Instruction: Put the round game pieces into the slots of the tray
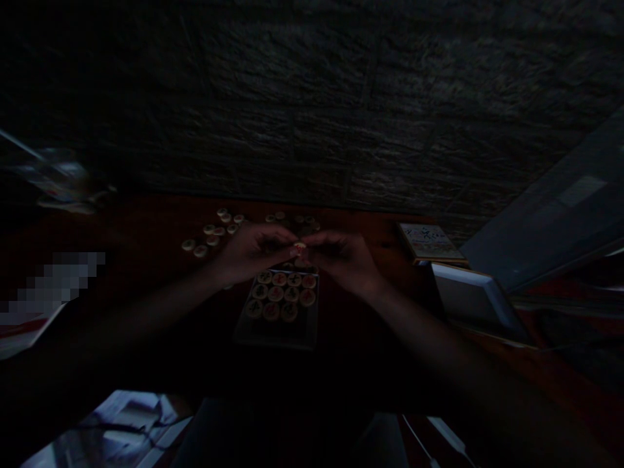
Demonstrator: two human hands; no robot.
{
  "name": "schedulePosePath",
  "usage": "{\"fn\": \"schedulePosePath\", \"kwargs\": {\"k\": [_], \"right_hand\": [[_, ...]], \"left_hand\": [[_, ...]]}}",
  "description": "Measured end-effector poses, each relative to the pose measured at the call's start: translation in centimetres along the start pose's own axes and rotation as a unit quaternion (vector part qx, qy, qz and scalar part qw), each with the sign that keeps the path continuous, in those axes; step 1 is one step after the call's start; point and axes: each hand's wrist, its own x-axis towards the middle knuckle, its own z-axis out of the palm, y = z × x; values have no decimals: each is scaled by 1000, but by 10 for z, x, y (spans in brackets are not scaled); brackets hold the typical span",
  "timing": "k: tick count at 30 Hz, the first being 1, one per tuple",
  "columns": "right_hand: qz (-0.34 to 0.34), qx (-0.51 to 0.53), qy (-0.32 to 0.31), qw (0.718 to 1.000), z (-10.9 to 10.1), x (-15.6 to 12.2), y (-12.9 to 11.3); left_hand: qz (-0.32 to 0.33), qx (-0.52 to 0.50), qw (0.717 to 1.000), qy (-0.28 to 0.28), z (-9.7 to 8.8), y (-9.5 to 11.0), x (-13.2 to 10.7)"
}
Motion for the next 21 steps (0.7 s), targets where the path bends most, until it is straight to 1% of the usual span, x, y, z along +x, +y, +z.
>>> {"fn": "schedulePosePath", "kwargs": {"k": [9,13,21], "right_hand": [[16,39,10,999,2,0,-1],[28,36,0,999,2,-1,-2],[47,43,3,998,4,-1,-4]], "left_hand": [[-19,-53,998,2,0,3,-1],[-11,-61,998,4,0,2,-1],[14,-51,998,-38,-1,1,-3]]}}
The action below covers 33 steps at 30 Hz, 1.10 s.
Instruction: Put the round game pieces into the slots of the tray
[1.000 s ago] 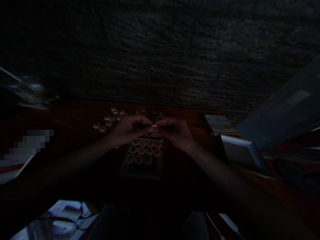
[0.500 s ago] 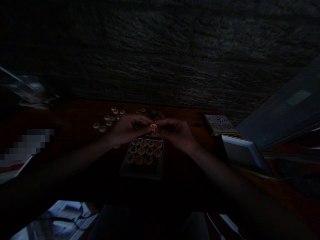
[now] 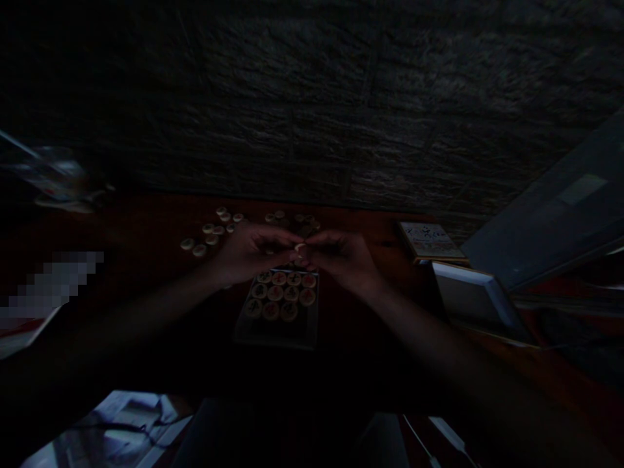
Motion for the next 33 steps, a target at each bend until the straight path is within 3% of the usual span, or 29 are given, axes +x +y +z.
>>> {"fn": "schedulePosePath", "kwargs": {"k": [8,15,26,33], "right_hand": [[22,3,13,1000,7,-2,-6],[18,21,26,999,11,-5,-9],[-35,68,22,997,9,-5,-3],[-44,63,13,997,8,-6,-3]], "left_hand": [[17,29,999,-15,5,4,-2],[39,30,998,27,6,4,-2],[-7,-49,995,85,5,3,-1],[-13,-23,995,92,2,11,-1]]}}
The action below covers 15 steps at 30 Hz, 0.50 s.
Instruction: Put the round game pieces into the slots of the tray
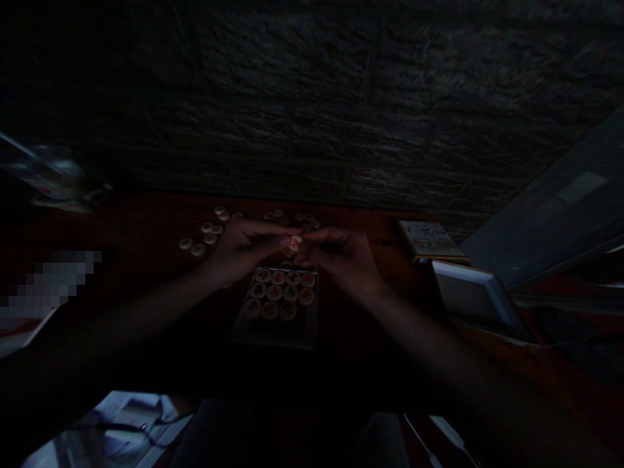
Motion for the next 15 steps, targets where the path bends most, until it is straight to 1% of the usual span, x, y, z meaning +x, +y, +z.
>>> {"fn": "schedulePosePath", "kwargs": {"k": [4,7,15], "right_hand": [[-4,-10,5,1000,0,0,-1],[-2,-25,13,1000,1,0,-2],[-8,-43,27,999,4,0,-3]], "left_hand": [[14,-37,999,-22,3,-5,-2],[12,-58,998,-32,6,-9,-4],[6,-74,996,-48,12,-7,-6]]}}
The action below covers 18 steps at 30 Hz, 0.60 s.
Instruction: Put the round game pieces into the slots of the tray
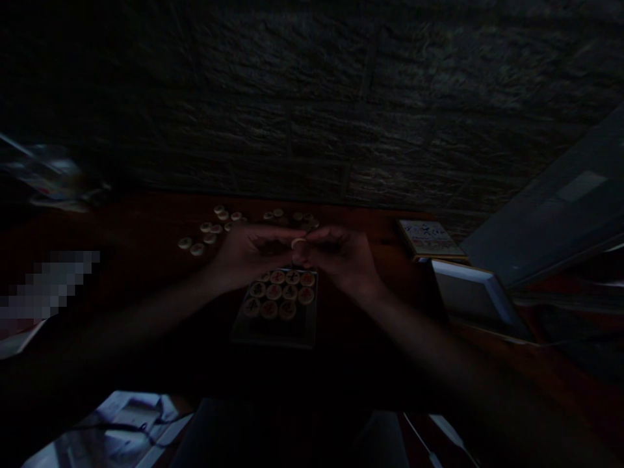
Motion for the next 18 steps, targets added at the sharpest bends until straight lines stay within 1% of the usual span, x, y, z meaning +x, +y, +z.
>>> {"fn": "schedulePosePath", "kwargs": {"k": [4,6,9,14,18], "right_hand": [[2,-21,14,1000,1,-1,-1],[5,-24,17,1000,2,-2,-3],[9,-24,14,1000,3,-3,-5],[-8,-25,7,1000,6,-2,-8],[-18,-19,0,1000,5,-2,-7]], "left_hand": [[23,5,999,-27,1,2,-1],[28,5,999,-32,1,3,-1],[24,1,1000,-16,1,4,-1],[-5,-12,1000,17,2,4,-1],[-22,0,999,40,1,6,-1]]}}
